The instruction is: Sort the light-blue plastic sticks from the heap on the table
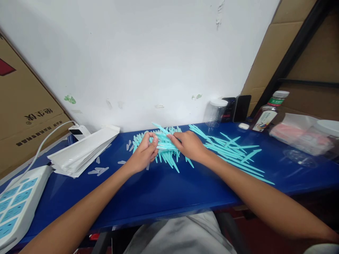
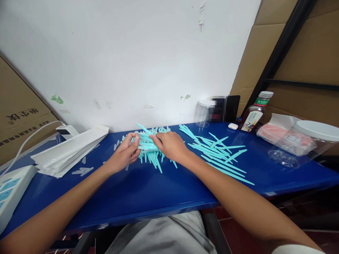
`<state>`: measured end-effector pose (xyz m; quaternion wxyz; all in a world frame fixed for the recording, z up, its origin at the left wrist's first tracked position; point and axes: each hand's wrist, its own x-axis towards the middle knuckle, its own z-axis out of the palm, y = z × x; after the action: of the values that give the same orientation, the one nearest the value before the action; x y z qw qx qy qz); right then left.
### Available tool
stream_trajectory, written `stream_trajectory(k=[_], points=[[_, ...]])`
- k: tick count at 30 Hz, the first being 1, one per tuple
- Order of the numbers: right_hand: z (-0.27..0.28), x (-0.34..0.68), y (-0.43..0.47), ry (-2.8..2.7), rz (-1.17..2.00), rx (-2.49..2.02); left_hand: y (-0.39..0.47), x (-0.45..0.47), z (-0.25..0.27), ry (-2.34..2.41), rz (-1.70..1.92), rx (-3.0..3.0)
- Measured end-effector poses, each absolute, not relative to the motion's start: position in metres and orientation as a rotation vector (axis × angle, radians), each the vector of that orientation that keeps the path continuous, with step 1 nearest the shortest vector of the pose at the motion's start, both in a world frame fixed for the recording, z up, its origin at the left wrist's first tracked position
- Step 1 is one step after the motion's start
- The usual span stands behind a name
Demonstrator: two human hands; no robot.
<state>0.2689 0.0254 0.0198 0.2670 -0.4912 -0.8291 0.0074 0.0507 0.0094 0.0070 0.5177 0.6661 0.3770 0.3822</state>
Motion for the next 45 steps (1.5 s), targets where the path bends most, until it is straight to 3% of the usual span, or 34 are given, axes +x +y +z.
stream_trajectory(k=[17,45], points=[[0.017,0.269,0.028,-2.129,0.105,-1.271,0.006,0.059,0.008,0.990,1.213,1.407],[0.020,0.275,0.032,-2.164,0.006,-1.262,0.011,0.041,0.014,1.095,0.990,2.085]])
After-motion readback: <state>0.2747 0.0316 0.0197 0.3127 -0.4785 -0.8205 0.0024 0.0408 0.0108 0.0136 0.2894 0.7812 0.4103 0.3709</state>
